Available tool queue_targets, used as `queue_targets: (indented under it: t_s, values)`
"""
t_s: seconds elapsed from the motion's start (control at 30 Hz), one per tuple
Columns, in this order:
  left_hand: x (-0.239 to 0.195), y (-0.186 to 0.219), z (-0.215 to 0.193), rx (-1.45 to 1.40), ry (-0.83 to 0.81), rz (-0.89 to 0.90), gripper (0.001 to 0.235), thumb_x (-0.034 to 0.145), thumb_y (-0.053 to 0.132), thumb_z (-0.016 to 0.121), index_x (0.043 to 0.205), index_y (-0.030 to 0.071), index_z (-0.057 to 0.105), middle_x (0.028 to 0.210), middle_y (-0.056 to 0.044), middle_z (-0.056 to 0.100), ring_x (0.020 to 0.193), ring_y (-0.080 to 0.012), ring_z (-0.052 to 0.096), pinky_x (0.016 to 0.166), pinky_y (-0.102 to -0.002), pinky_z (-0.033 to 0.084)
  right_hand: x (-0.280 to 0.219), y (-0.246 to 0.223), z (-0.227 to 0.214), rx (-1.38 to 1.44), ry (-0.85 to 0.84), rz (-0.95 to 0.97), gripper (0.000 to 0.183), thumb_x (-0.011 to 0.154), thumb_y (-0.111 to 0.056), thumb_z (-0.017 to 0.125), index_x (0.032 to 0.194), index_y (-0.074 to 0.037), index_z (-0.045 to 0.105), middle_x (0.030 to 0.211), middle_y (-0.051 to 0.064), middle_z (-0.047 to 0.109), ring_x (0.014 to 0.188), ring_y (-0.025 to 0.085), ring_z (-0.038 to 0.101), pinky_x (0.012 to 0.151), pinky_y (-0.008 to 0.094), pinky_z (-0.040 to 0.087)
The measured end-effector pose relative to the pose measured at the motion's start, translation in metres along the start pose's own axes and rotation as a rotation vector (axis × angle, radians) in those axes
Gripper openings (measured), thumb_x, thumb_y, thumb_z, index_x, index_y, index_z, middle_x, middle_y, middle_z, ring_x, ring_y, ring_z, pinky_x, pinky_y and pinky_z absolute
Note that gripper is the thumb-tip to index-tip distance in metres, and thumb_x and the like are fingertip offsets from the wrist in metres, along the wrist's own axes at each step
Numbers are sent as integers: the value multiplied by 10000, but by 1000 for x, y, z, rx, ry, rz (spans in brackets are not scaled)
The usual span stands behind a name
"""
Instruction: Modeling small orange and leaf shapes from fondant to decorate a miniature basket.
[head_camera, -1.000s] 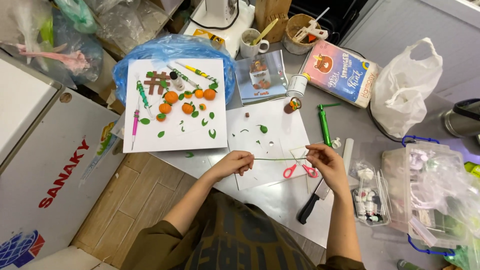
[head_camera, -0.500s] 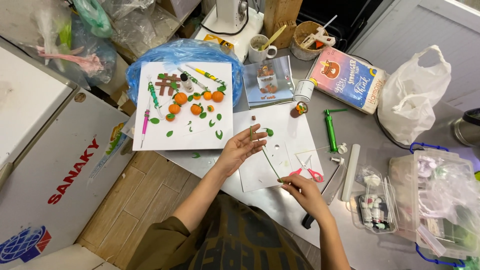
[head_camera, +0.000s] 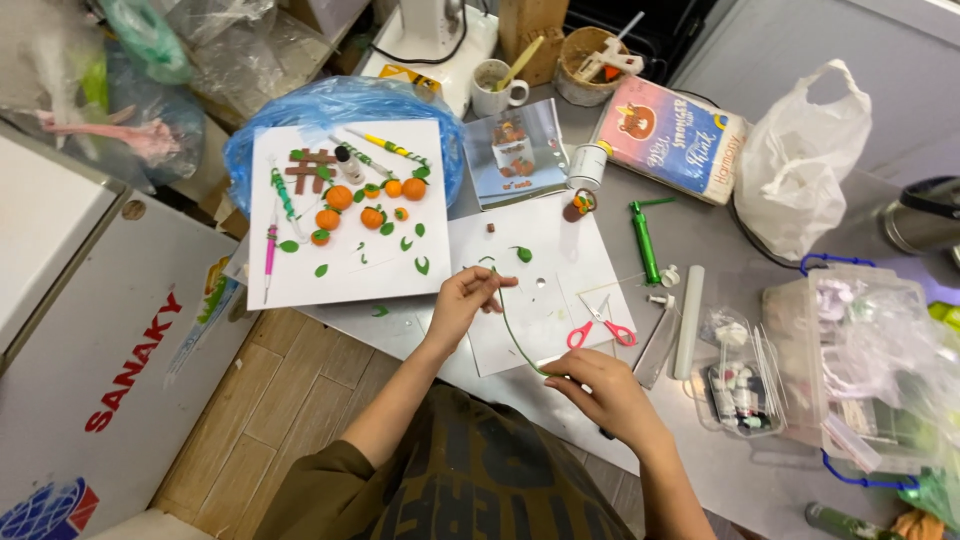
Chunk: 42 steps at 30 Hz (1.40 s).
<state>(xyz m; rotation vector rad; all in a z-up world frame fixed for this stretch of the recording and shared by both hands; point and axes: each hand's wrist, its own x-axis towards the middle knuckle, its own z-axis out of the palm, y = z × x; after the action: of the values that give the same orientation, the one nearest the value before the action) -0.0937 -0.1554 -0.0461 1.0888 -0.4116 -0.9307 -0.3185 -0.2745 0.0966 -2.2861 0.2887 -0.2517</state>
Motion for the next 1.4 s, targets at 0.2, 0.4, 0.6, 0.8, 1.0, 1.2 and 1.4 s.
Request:
queue_targets:
  t_s: [0.2,0.4,0.6,0.8,1.0,1.2,1.4]
  values:
    - [-23,10,17,868,-46,59,223,933,263,693,1060,100,778,868,-38,796,634,-108,699,591,-271,533,-4,12,-7,11,58,-72,141,843,-134,775,970,-78,752,795,54,700,693,201,656,615,319,500]
    - [-37,-16,4,917,-375,17,187,963,232,676,993,75,772,784,-17,765,608,-93,597,560,-240,447,0,63,-10,100,162,93,139,863,-137,770,984,-69,781,820,30,736,650,135,628,581,281,482]
    - [-46,-6,5,256,-571,-355,264,1064,266,559,964,61,691,755,21,676,640,-51,550,564,-211,411,6,111,-1,178,304,219,146,907,-133,752,1019,-44,781,850,33,743,702,97,625,619,254,471]
    - [-33,-1,4,35,-391,-335,297,1072,309,577,956,62,693,781,-4,665,617,-55,475,589,-210,399,3,128,23,170,256,366,176,906,-177,752,1023,-48,784,806,44,748,683,99,623,613,258,464]
    - [-14,-14,-2,-182,-188,-317,250,1052,300,602,1046,71,703,937,15,660,749,-55,511,698,-222,446,-9,134,50,231,178,347,191,911,-211,746,1001,-47,780,809,30,754,690,102,626,628,251,478]
    - [-14,2,8,-203,-81,-327,322,1043,340,590,1148,63,717,1025,-1,660,906,-63,564,766,-222,452,-17,126,65,202,129,365,212,895,-236,752,996,-52,779,839,28,762,654,129,612,606,266,480]
    - [-6,-3,13,-359,-43,-278,347,1010,352,580,1098,34,689,1268,-136,707,1149,-216,664,970,-346,538,-20,96,72,139,48,271,219,900,-254,741,1006,-63,753,867,51,749,680,157,660,629,288,526]
